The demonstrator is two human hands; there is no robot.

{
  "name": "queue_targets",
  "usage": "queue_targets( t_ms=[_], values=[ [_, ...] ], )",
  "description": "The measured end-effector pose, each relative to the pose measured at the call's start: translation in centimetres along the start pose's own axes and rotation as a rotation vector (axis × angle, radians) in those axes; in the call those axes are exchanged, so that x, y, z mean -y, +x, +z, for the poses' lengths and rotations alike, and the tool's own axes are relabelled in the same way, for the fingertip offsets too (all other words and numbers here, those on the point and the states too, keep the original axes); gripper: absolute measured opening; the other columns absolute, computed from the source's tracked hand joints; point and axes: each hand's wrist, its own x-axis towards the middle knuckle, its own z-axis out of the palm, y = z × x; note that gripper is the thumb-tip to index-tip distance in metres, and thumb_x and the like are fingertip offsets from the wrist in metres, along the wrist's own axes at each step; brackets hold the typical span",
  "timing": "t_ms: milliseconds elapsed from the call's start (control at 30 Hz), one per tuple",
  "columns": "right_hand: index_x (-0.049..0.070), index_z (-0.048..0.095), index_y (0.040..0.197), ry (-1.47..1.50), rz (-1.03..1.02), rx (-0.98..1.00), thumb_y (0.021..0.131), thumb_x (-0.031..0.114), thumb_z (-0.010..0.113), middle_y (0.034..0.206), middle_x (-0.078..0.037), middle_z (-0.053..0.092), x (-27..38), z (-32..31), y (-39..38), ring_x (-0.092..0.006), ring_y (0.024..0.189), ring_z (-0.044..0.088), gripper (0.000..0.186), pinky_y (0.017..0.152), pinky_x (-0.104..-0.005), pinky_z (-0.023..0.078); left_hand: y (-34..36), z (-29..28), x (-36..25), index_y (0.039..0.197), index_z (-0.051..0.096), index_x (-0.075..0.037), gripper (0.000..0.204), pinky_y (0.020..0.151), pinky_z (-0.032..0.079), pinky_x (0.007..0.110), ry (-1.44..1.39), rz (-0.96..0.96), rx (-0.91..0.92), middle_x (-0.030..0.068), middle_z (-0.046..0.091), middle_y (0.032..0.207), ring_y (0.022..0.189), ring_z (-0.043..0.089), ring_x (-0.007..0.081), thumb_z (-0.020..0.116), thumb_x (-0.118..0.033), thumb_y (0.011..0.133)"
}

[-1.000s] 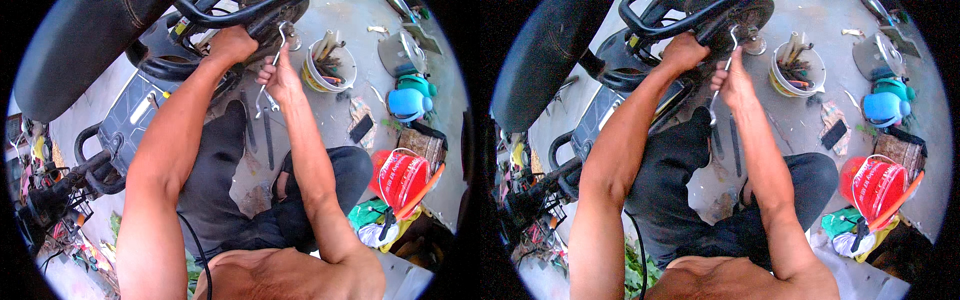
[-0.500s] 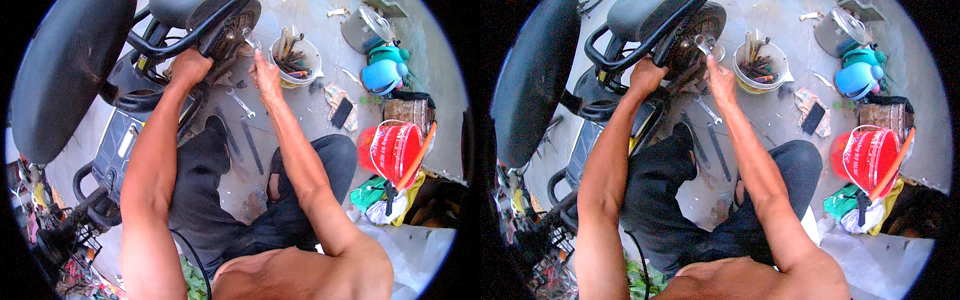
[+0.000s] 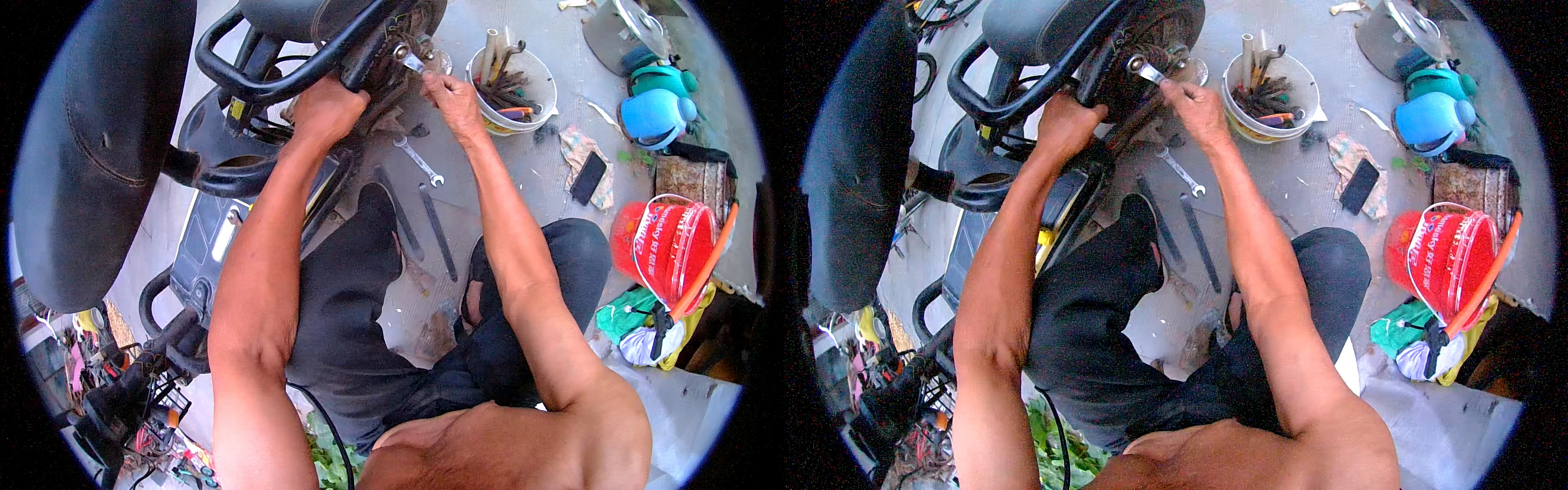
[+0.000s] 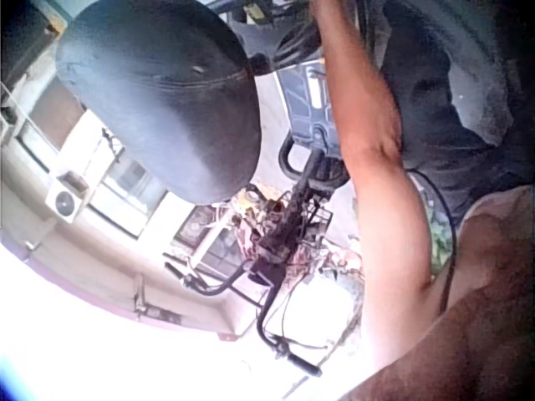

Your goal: The person sits on the ground and uses a wrench to tighten bolts on the rear wheel hub of a black electric scooter. He then switches to a yellow screwdriver to adjust components near the front handlebars and headlight.

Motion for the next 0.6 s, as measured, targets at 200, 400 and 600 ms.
queue_targets(
  t_ms=[200,400,600],
  values=[
    [0.004,0.065,0.074,0.129,0.080,0.018,0.091,0.065,0.050,0.059,0.000,0.051,-0.1,2.6,-1.7,-0.0092,0.058,0.048,0.066,0.055,-0.0257,0.037,-0.5,0.1,-0.2,0.107,0.067,0.004,0.050,0.093,0.048,0.045,-0.018,-0.008,-0.042,0.0308,0.065,0.105,0.105,0.062,0.0433,0.064,-0.033,0.074],
    [0.003,0.060,0.076,0.457,0.326,-0.007,0.091,0.069,0.046,0.056,0.002,0.043,2.9,5.2,-4.7,-0.0103,0.050,0.040,0.070,0.047,-0.0266,0.031,-0.7,0.0,-0.2,0.108,0.066,0.004,0.048,0.093,0.049,0.045,0.014,-0.044,-0.066,0.0291,0.066,0.105,0.104,0.063,0.0421,0.063,-0.030,0.074],
    [0.010,0.054,0.076,1.051,0.687,-0.007,0.091,0.069,0.045,0.053,0.007,0.022,8.8,3.5,-7.2,-0.0089,0.046,0.022,0.062,0.042,-0.0247,0.019,-2.5,-0.7,-0.5,0.115,0.059,0.000,0.051,0.091,0.049,0.049,0.102,-0.021,-0.103,0.0278,0.065,0.109,0.103,0.063,0.0413,0.063,-0.033,0.076]
  ],
)
